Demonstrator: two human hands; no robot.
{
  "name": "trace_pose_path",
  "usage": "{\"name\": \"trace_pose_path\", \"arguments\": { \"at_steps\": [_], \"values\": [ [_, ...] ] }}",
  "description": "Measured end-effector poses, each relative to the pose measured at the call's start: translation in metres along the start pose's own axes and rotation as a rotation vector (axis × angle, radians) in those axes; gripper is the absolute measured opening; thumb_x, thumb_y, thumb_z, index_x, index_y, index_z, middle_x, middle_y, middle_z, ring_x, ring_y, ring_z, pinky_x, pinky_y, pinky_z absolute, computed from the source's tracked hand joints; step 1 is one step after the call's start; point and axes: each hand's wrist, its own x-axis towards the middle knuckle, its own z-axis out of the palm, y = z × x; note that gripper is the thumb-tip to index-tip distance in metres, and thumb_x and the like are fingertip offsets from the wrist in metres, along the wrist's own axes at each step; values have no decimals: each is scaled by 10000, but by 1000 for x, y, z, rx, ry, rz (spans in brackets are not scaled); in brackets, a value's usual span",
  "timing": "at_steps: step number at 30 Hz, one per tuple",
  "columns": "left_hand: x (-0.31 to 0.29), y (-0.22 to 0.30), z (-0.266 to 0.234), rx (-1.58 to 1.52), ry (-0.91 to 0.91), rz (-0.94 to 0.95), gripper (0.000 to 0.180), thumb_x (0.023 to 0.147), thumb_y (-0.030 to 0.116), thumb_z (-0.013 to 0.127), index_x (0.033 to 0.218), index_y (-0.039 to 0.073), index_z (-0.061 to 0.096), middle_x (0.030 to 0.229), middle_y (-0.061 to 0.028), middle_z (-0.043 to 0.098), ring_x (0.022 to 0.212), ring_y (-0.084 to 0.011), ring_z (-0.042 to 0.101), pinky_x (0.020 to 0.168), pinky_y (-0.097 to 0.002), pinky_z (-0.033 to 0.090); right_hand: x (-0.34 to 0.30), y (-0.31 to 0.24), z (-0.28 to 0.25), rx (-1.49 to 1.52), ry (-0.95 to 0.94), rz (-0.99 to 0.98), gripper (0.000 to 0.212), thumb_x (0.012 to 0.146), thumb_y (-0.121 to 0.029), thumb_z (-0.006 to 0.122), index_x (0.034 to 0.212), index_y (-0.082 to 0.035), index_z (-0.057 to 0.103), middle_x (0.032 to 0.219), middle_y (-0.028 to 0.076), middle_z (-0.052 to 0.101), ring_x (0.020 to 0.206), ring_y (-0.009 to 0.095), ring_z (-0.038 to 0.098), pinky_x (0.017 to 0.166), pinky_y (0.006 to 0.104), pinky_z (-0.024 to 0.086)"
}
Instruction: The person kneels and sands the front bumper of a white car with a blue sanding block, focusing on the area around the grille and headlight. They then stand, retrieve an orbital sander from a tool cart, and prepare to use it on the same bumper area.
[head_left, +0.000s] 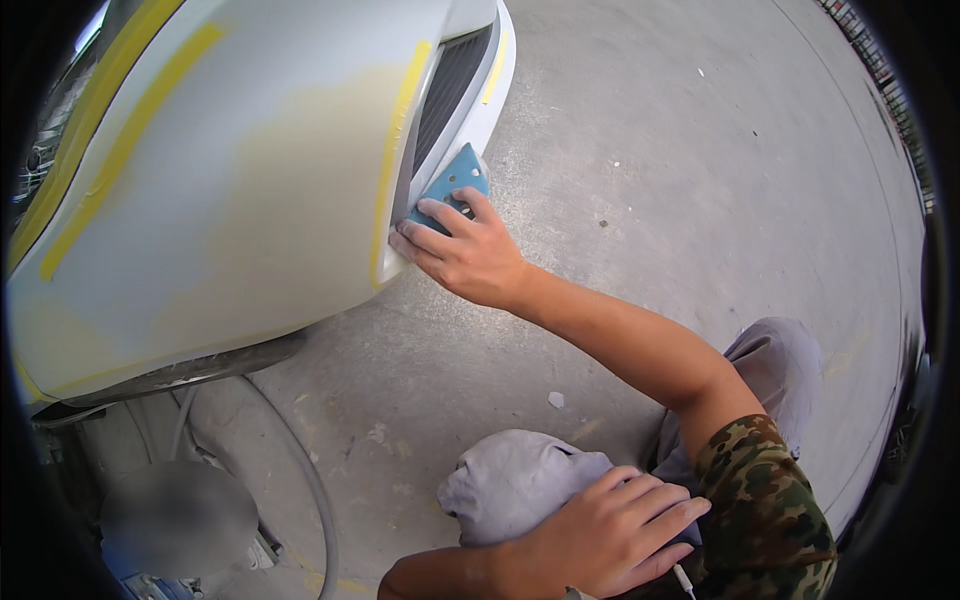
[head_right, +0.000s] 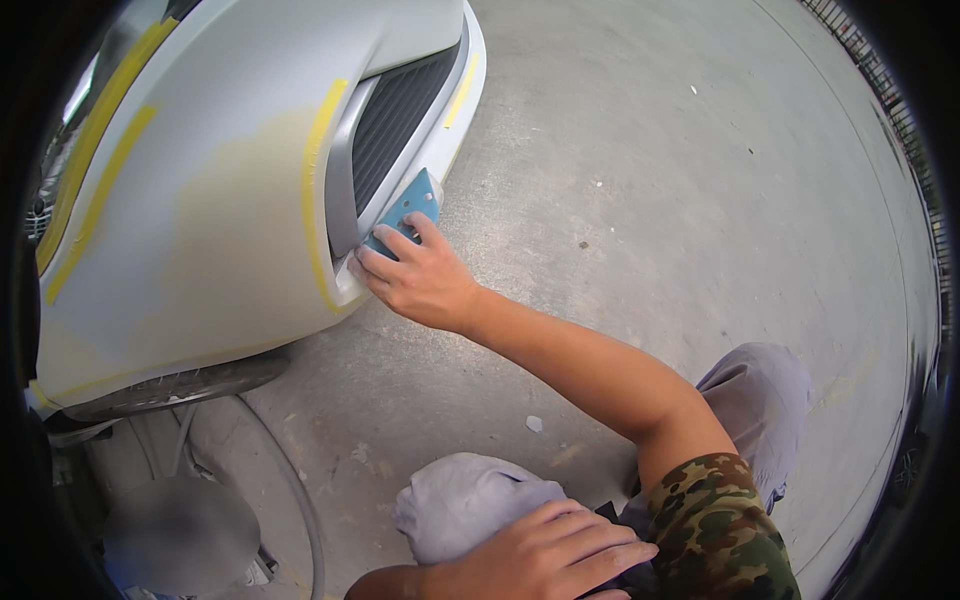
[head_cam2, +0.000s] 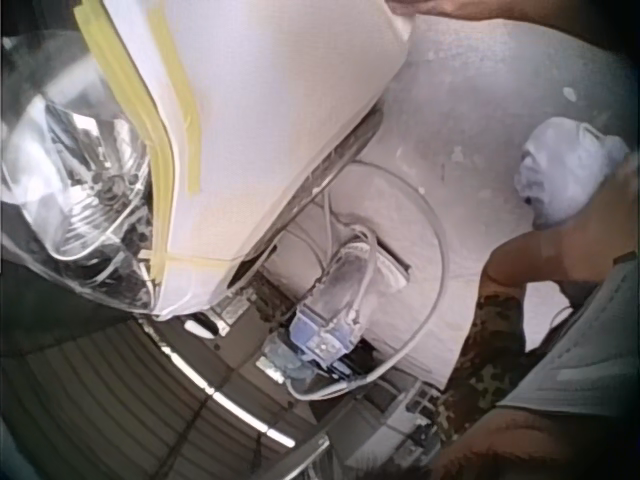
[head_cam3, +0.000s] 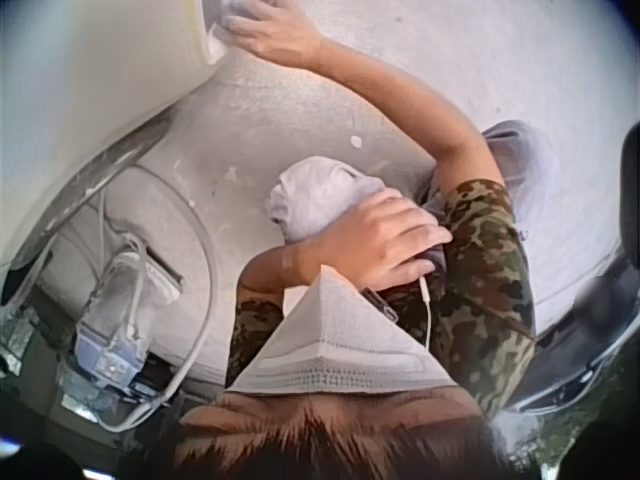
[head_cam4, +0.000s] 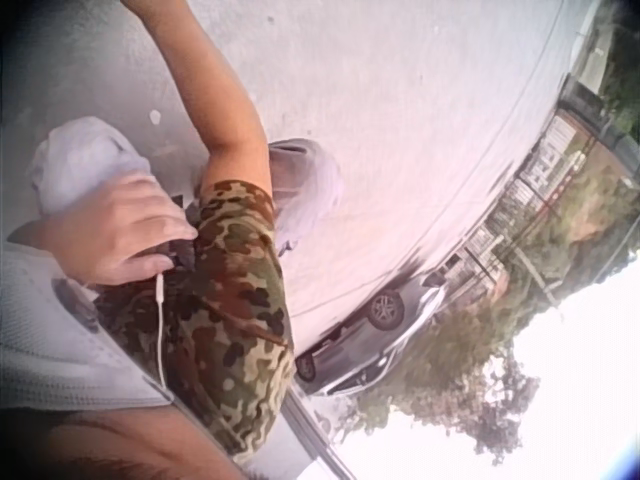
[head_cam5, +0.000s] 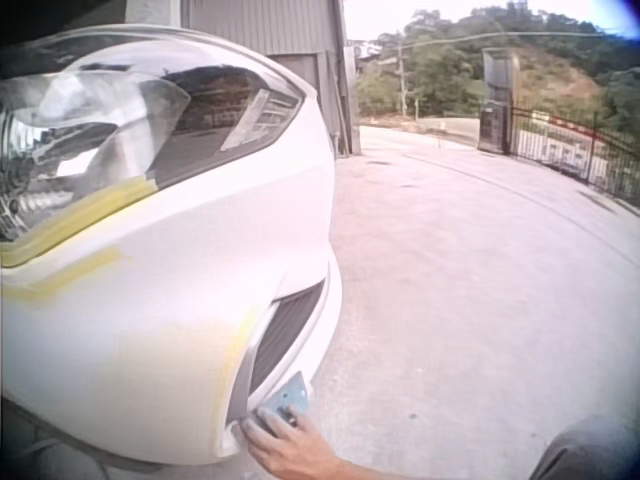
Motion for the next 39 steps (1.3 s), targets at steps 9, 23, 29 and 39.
{"name": "trace_pose_path", "arguments": {
  "at_steps": [9, 23, 29, 39],
  "values": [
    [-3, -2, -1, 14, 6, 19, 396, 954, 281, 742, 1256, 35, 670, 1152, -145, 703, 1075, -335, 670, 964, -480, 503, 3, -6, -3, -19, -44, -76, 342, 856, -196, 747, 1194, -178, 793, 1146, -24, 661, 1167, 208, 609, 958, 455, 489],
    [0, 0, 1, 32, 3, -6, 397, 959, 291, 733, 1263, 43, 673, 1158, -144, 709, 1102, -328, 671, 982, -474, 496, 15, 8, -14, -113, -84, 217, 317, 866, -200, 743, 1176, -170, 799, 1177, -23, 686, 1190, 202, 628, 968, 424, 512],
    [2, 0, 2, 31, -23, -18, 394, 959, 292, 731, 1265, 51, 675, 1164, -141, 711, 1104, -329, 671, 987, -475, 493, 18, 10, -17, -56, 41, -5, 335, 846, -190, 739, 1176, -159, 790, 1181, -14, 682, 1197, 215, 628, 990, 462, 496],
    [4, 4, 3, 34, 10, -26, 402, 947, 279, 746, 1270, 50, 675, 1161, -138, 713, 1098, -334, 673, 978, -478, 499, 7, 11, -13, -99, 41, 91, 374, 865, -171, 730, 1235, -141, 778, 1177, -8, 666, 1172, 222, 635, 965, 436, 496]
  ]
}}
